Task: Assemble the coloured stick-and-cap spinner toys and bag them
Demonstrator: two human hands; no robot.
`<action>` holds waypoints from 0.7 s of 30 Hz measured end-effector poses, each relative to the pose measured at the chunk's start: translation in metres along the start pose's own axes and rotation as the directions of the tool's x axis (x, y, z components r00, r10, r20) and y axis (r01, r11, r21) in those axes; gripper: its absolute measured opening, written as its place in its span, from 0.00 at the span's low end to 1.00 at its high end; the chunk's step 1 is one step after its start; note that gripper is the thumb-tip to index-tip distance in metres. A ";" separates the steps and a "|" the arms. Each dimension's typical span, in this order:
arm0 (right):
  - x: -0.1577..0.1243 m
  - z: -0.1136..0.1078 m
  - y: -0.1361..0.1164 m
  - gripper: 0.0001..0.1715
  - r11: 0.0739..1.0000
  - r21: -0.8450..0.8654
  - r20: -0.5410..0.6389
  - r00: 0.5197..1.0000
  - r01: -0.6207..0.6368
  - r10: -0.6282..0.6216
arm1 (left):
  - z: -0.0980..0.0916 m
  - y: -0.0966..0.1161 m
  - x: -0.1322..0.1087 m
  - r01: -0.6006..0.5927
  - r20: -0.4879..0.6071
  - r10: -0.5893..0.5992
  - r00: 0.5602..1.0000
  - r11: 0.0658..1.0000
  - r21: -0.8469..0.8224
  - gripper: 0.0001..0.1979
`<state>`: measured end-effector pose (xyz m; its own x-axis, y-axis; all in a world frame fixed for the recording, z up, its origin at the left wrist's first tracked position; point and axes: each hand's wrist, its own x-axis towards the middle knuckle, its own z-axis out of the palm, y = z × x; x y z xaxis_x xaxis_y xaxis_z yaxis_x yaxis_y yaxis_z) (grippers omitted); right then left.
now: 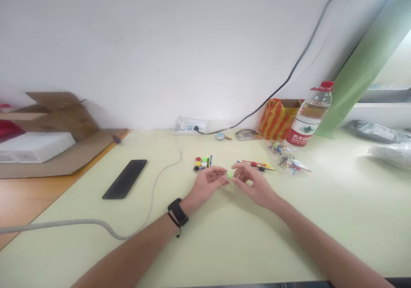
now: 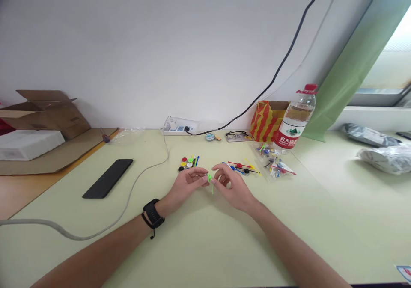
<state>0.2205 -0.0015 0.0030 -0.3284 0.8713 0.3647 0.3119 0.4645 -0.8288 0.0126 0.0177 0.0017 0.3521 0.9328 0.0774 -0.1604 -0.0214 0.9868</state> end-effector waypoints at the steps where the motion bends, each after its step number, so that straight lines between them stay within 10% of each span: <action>1: -0.001 -0.001 0.000 0.19 0.999 -0.031 -0.015 1.000 0.019 -0.020 | 0.000 0.000 0.000 0.002 0.005 -0.002 1.000 1.000 -0.005 0.17; 6: -0.005 -0.003 0.000 0.33 0.957 -0.271 -0.017 0.994 0.102 -0.111 | -0.002 -0.002 0.001 0.029 -0.004 -0.029 1.000 1.000 0.010 0.17; 11: -0.004 -0.007 0.001 0.23 0.939 -0.344 -0.025 0.999 0.015 -0.025 | 0.001 0.003 -0.001 0.043 -0.029 -0.043 0.999 0.999 0.015 0.17; 14: 0.000 -0.009 0.000 0.33 0.962 -0.260 -0.046 0.996 -0.082 0.072 | 0.002 0.005 -0.001 0.042 -0.039 -0.042 0.998 0.999 0.011 0.17; 21: 0.003 -0.003 -0.011 0.14 0.999 0.026 -0.004 1.000 -0.019 0.019 | 0.001 0.002 0.000 0.032 -0.026 -0.031 0.999 0.999 0.009 0.17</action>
<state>0.2195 -0.0036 0.0141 -0.3188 0.8805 0.3509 0.2949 0.4440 -0.8461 0.0129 0.0174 0.0041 0.3332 0.9419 0.0428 -0.1409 0.0048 0.9900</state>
